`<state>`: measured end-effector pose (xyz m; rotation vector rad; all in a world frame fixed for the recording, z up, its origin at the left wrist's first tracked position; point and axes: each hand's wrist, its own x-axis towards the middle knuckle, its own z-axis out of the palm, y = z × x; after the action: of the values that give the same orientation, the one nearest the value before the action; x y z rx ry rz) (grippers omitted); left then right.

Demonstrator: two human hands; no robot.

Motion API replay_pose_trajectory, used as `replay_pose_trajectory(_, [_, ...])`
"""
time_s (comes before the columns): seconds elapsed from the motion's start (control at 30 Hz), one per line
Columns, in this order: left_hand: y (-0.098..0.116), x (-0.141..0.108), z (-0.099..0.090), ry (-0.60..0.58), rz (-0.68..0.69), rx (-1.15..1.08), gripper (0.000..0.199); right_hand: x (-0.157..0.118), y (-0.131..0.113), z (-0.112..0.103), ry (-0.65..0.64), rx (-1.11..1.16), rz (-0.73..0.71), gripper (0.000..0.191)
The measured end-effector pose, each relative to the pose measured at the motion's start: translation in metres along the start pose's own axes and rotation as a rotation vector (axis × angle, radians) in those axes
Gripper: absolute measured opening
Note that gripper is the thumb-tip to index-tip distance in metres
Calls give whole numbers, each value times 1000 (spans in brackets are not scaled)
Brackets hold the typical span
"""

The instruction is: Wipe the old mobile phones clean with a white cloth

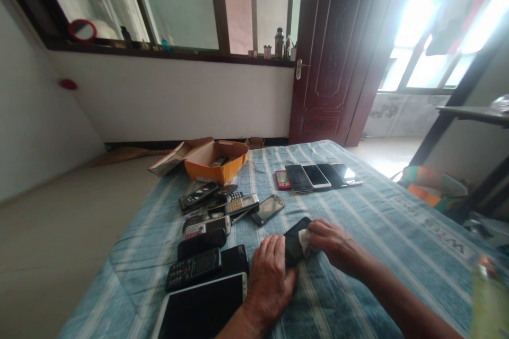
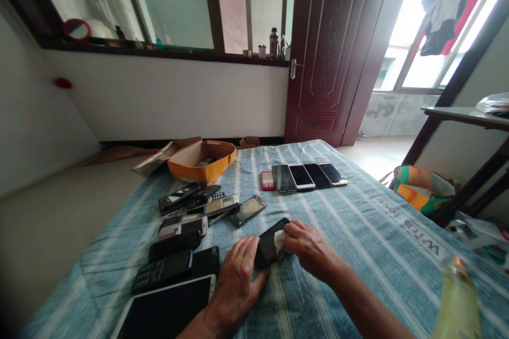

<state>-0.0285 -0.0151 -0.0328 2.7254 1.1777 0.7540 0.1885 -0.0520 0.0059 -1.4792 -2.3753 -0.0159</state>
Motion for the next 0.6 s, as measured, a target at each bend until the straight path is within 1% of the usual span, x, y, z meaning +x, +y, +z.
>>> replay_pose_trajectory(0.13, [-1,0,2,21,2,-11,53,-1,-2,6,60,-70,-140,30])
replay_pose_trajectory(0.23, [-4,0,5,47,14,-24,52,4,-16,5,78,-109,-231,29])
replay_pose_trajectory(0.33, [-6,0,6,48,26,-31,53,9,-31,3,96,-116,-319,27])
replay_pose_trajectory(0.43, [-6,1,4,26,6,-36,57,10,-39,6,123,-130,-344,28])
replay_pose_trajectory(0.6, [-1,4,-1,-8,-36,-42,60,8,-39,12,166,-134,-340,30])
